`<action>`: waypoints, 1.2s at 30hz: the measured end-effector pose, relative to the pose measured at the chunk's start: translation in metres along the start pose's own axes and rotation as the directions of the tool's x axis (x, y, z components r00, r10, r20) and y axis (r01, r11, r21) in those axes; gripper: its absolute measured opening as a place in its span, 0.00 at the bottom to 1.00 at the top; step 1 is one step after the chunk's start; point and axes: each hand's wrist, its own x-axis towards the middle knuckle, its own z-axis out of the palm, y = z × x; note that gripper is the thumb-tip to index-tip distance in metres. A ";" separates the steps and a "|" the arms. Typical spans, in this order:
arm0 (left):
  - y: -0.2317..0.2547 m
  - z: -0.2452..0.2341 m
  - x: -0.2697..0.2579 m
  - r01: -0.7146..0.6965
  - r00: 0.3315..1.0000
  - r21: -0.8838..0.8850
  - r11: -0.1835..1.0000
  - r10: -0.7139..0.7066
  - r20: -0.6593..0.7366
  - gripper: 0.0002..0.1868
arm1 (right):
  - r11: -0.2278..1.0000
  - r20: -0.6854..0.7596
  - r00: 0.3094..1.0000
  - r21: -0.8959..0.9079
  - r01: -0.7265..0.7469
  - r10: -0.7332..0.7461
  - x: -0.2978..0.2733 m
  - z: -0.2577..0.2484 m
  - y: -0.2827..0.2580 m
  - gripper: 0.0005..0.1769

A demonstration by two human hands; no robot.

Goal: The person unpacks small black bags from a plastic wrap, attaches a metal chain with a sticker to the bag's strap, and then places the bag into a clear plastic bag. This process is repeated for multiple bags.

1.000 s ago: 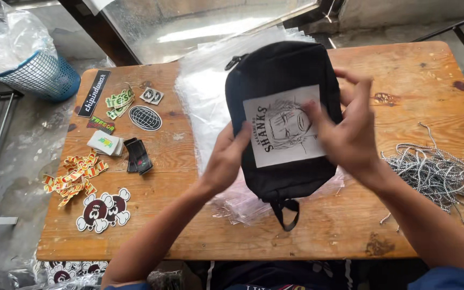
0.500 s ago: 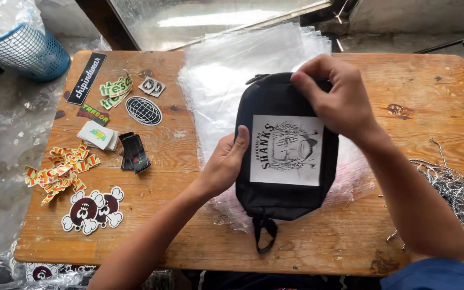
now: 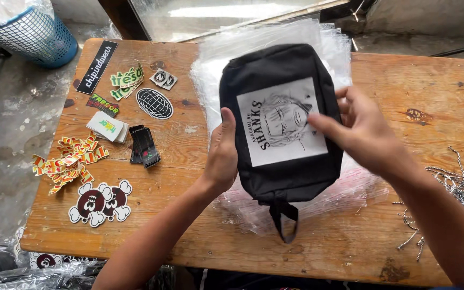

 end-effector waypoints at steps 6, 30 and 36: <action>-0.006 -0.001 -0.007 0.161 0.984 0.231 0.959 -0.138 -0.113 0.14 | 0.992 -0.238 0.963 0.006 0.129 -0.124 -0.019 -0.007 0.033 0.14; -0.014 -0.010 -0.005 -0.057 0.985 0.728 0.683 0.158 -0.070 0.33 | 0.992 -0.024 0.996 0.092 -0.087 0.090 -0.002 -0.018 0.083 0.24; 0.008 0.004 -0.010 -0.382 0.892 0.805 0.454 0.407 0.194 0.16 | 0.870 -0.239 0.956 -0.492 0.033 -0.171 -0.015 -0.091 0.043 0.16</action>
